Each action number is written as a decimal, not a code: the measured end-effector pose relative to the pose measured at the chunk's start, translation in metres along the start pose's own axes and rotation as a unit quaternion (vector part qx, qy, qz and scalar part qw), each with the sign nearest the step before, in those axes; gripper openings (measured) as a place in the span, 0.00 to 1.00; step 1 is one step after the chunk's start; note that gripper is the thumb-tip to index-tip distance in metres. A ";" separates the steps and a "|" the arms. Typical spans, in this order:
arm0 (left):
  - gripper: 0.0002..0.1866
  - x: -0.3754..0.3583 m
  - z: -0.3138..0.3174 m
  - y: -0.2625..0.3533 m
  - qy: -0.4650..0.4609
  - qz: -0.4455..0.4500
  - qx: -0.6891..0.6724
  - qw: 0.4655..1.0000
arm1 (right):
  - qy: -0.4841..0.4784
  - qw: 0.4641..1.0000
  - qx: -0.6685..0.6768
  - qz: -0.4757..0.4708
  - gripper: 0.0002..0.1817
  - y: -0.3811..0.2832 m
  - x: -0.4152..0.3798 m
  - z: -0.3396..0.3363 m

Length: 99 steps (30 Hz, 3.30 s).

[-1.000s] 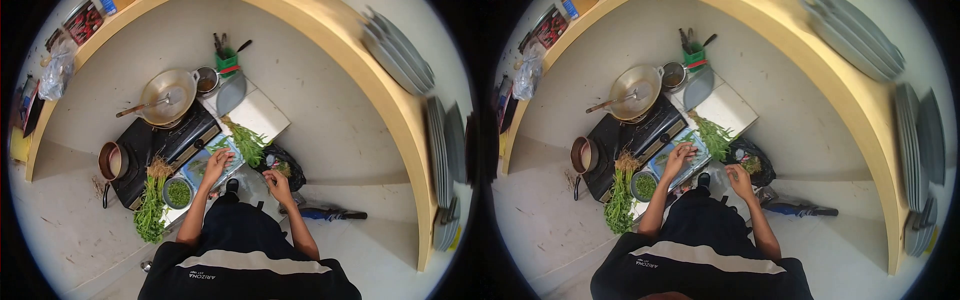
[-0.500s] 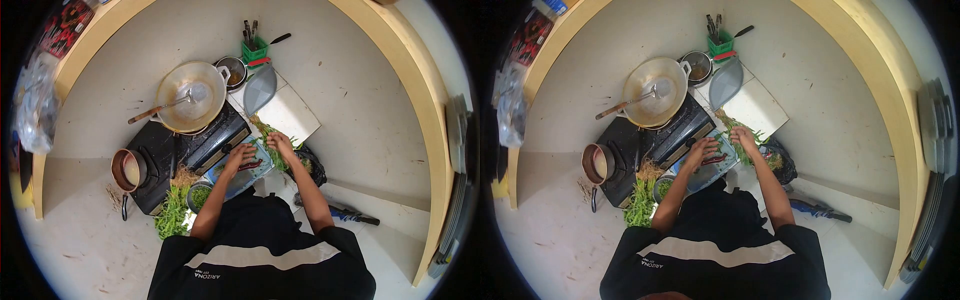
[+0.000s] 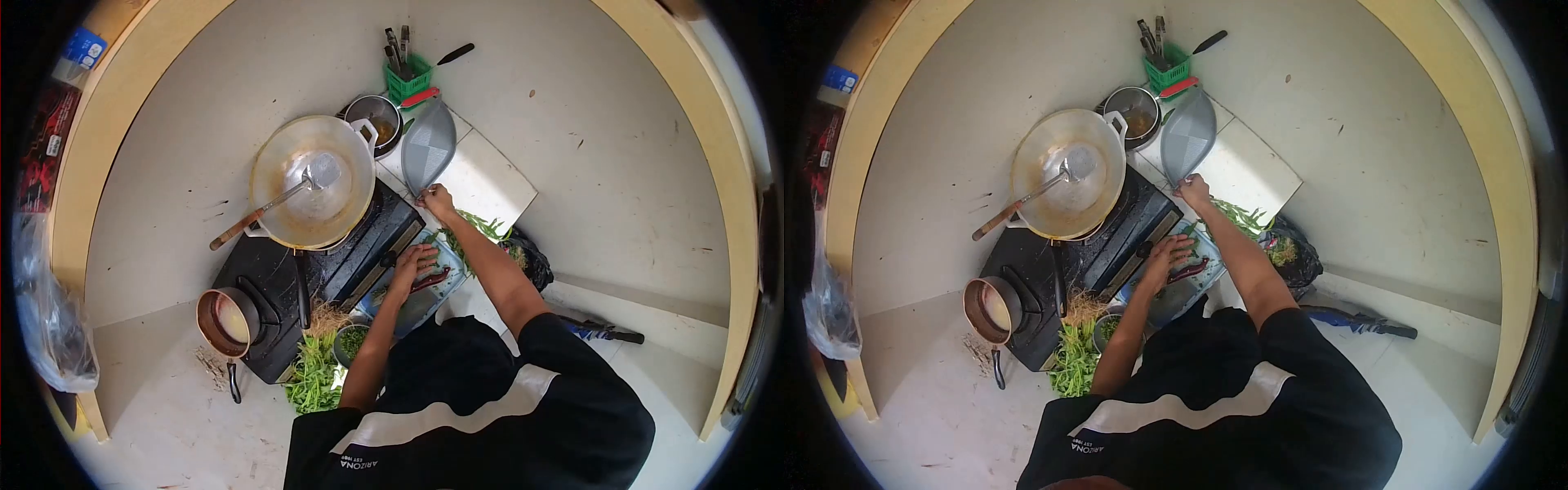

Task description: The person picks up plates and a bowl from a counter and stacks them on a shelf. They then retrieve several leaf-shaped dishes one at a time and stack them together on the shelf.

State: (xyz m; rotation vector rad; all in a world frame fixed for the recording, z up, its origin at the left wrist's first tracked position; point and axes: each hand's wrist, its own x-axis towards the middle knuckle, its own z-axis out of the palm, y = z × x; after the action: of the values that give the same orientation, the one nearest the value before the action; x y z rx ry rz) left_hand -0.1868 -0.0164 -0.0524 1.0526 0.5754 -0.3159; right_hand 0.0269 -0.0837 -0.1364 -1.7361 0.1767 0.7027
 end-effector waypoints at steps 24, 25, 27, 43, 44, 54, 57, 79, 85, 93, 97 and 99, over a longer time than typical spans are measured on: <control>0.43 0.149 0.073 0.036 0.008 -0.020 -0.344 0.939 | 0.017 0.996 -0.077 -0.052 0.23 -0.056 -0.057 -0.138; 0.46 0.156 0.078 0.042 0.020 -0.015 -0.369 0.929 | 0.013 0.994 -0.082 -0.071 0.22 -0.052 -0.075 -0.145; 0.47 0.156 0.086 0.061 -0.020 -0.005 -0.369 0.929 | 0.016 0.980 -0.178 -0.091 0.19 -0.038 -0.109 -0.159; 0.29 0.000 0.148 0.121 -0.072 0.105 -0.270 0.954 | 0.183 0.953 0.117 -0.211 0.22 -0.018 -0.320 -0.224; 0.29 -0.010 0.150 0.122 -0.074 0.110 -0.264 0.955 | 0.193 0.945 0.132 -0.228 0.21 -0.023 -0.324 -0.223; 0.37 -0.110 0.160 0.118 -0.098 0.329 -0.240 0.908 | 0.191 0.926 0.152 -0.288 0.18 -0.064 -0.395 -0.250; 0.42 -0.145 0.177 0.117 -0.178 0.353 -0.209 0.894 | 0.220 0.902 0.174 -0.329 0.16 -0.058 -0.421 -0.265; 0.58 -0.274 0.403 0.016 -0.318 0.427 -0.042 0.846 | 0.546 0.691 0.268 -0.390 0.11 0.023 -0.724 -0.401; 0.51 -0.307 0.463 0.015 -0.366 0.470 -0.025 0.802 | 0.585 0.644 0.246 -0.428 0.12 0.032 -0.785 -0.434; 0.32 -0.348 0.538 0.039 -0.454 0.534 -0.027 0.713 | 0.493 0.666 0.197 -0.525 0.38 -0.029 -0.865 -0.479; 0.28 -0.361 0.553 0.063 -0.415 0.587 -0.055 0.693 | 0.458 0.664 0.156 -0.570 0.45 -0.068 -0.886 -0.510; 0.27 -0.372 0.564 0.083 -0.390 0.613 -0.061 0.685 | 0.439 0.653 0.139 -0.601 0.48 -0.095 -0.889 -0.525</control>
State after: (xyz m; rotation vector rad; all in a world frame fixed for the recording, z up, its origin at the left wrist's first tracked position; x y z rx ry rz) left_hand -0.2811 -0.4846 0.4333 0.8542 -0.9203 0.4772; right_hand -0.4563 -0.7568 0.4874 -1.3318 -0.2234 -1.1301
